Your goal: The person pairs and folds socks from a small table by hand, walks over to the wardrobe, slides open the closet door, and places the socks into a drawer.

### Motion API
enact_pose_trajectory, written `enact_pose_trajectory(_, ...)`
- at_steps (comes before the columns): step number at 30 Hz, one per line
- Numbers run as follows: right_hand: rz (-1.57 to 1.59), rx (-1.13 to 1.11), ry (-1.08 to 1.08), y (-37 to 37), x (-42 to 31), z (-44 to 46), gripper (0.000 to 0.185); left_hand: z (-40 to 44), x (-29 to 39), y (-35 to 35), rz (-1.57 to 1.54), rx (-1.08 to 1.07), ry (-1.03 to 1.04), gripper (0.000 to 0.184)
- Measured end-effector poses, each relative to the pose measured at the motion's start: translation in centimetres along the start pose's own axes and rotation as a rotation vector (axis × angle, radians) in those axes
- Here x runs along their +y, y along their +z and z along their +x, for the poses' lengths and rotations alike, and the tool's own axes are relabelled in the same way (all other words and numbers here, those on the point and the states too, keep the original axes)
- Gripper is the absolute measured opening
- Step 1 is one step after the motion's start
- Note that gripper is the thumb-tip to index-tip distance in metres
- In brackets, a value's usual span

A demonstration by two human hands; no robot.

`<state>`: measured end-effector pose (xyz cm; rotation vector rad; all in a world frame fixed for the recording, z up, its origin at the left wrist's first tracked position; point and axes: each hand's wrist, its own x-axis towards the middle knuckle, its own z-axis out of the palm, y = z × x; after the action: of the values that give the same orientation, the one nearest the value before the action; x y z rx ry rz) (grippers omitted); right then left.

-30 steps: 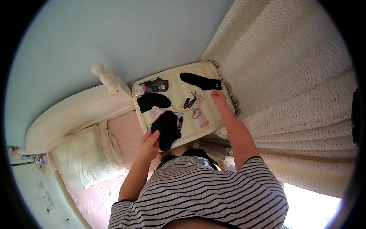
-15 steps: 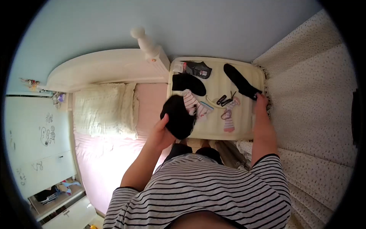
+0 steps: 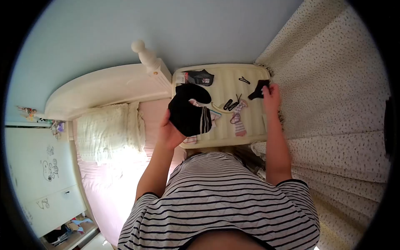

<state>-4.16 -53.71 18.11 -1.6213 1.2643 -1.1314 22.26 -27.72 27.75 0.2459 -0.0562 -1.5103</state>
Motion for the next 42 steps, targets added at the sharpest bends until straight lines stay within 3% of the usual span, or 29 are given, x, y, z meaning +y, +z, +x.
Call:
enact_pose_trajectory(1,-0.074,-0.046,-0.049,0.3,1.4,-0.7,0.017,-0.8,0.2,-0.9,-0.011,0.008,0.013,0.056)
enact_pose_trajectory(3,-0.615,-0.292,-0.003,1.6,-0.9,-3.7,0.020,-2.6,0.9,-2.4,-0.031,0.031,0.045,0.057)
enact_pose_trajectory(5,-0.650,-0.673,0.087,3.7,0.1,-4.9,0.027,-4.4,1.3,-3.1,-0.132,0.105,0.101,0.055)
enact_pose_trajectory(8,-0.555,-0.684,-0.270,9.6,1.9,-6.3,0.031,-6.6,1.7,-3.7,-0.124,0.128,0.168,0.053)
enact_pose_trajectory(11,-0.643,-0.744,-0.255,16.7,1.4,-6.6,0.034,-8.2,1.8,-3.3,-0.143,0.196,0.232,0.052)
enact_pose_trajectory(14,-0.832,-0.535,-0.207,20.8,1.6,-7.2,0.034,-9.7,2.0,-3.3,-0.110,0.271,0.277,0.051)
enact_pose_trajectory(17,-0.848,-0.588,-0.017,22.0,4.4,-6.5,0.039,-11.2,2.3,-3.4,-0.136,0.242,0.270,0.051)
enact_pose_trajectory(18,-0.826,-0.718,0.056,22.3,4.7,-5.5,0.046,-11.6,2.5,-3.6,-0.143,0.255,0.266,0.051)
enact_pose_trajectory(21,-0.058,-0.613,0.260,22.4,2.5,-3.7,0.045,-12.1,2.7,-4.6,-0.166,0.270,0.249,0.052)
enact_pose_trajectory(24,0.392,-0.601,0.391,19.0,-5.1,-3.0,0.040,-11.1,2.7,-5.0,-0.148,0.239,0.172,0.054)
enact_pose_trajectory(28,0.576,-0.639,0.405,13.9,-12.7,-2.2,0.039,-8.3,3.0,-5.0,-0.072,0.186,0.053,0.057)
enact_pose_trajectory(32,0.622,-0.556,0.354,11.4,-14.8,-1.4,0.036,-4.5,3.5,-4.2,-0.097,0.118,-0.051,0.057)
enact_pose_trajectory(35,0.473,-0.414,0.145,10.1,-13.7,-2.9,0.032,-2.1,3.5,-3.1,-0.033,0.065,-0.067,0.057)
enact_pose_trajectory(37,-0.042,-0.605,-0.229,8.6,-11.9,-5.9,0.029,-1.6,3.6,-2.8,-0.033,-0.004,-0.099,0.057)
enact_pose_trajectory(38,0.161,-0.694,-0.388,9.5,-9.5,-7.8,0.032,-1.5,3.7,-3.2,-0.015,-0.005,-0.107,0.057)
enact_pose_trajectory(40,-0.345,-0.888,-0.407,9.0,-8.0,-11.0,0.029,-1.8,3.5,-4.4,0.000,0.032,-0.136,0.057)
enact_pose_trajectory(41,-0.453,-0.945,-0.571,9.3,-5.5,-12.1,0.024,-2.0,3.6,-5.3,0.000,0.069,-0.154,0.057)
enact_pose_trajectory(42,-0.529,-1.003,-0.538,9.5,-3.4,-13.4,0.021,-2.3,3.6,-6.3,-0.001,0.107,-0.168,0.056)
